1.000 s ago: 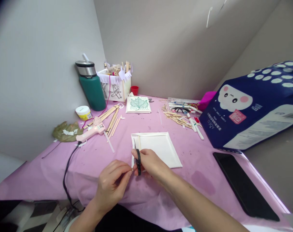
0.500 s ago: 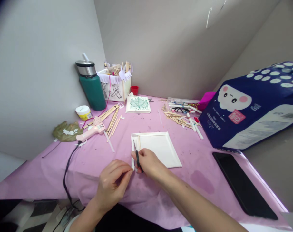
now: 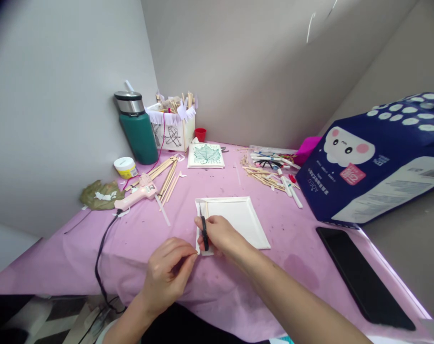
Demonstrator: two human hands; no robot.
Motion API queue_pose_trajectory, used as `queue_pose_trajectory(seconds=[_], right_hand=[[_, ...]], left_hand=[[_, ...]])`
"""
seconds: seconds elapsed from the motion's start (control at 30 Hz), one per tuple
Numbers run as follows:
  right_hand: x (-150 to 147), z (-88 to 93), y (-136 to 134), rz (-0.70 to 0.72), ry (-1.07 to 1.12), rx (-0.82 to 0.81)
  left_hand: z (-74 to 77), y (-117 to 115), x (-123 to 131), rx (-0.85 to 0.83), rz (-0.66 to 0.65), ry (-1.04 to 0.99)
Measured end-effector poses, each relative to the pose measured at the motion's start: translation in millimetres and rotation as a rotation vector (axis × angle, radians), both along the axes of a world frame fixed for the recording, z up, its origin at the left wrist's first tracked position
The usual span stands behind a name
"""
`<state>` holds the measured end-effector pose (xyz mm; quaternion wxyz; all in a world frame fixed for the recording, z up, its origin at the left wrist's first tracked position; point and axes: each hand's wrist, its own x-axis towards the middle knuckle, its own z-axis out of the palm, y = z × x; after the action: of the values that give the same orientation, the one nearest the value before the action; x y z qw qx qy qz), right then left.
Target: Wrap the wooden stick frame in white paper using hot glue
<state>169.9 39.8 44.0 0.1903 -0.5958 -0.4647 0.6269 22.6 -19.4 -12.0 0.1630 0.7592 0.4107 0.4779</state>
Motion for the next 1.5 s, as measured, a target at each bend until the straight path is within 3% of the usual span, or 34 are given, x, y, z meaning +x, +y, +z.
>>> queue_pose_trajectory(seconds=[0.37,0.53,0.67,0.8,0.9,1.0,1.27,1.5], right_hand=[[1.2,-13.8,6.9,0.071,-0.112,0.142],[5.3,-9.6,4.1,0.103,-0.053,0.089],[10.9,-5.8,-1.4,0.128,0.025,0.031],[13.8,-7.5,-5.7,0.076,0.048,-0.018],[15.2,-6.8,-7.8,0.049,0.096,-0.062],[17.8,-4.2,-9.9,0.035,0.124,-0.094],[16.9,2.1,-9.5,0.029,0.145,-0.089],[10.2,5.3,-2.3,0.006,0.141,-0.114]], left_hand=[[-1.2,-0.9,-0.1,-0.023,0.004,0.028],[16.6,4.0,-3.9,-0.089,0.079,0.094],[45.0,34.3,-8.6,-0.11,0.248,0.234],[60.6,91.5,-1.7,-0.268,0.311,0.585],[58.6,130.6,7.9,-0.399,0.251,0.734],[53.7,150.1,12.2,-0.465,0.205,0.759],[46.1,151.5,3.2,-0.513,0.124,0.699],[39.7,154.9,1.6,-0.614,0.09,0.51]])
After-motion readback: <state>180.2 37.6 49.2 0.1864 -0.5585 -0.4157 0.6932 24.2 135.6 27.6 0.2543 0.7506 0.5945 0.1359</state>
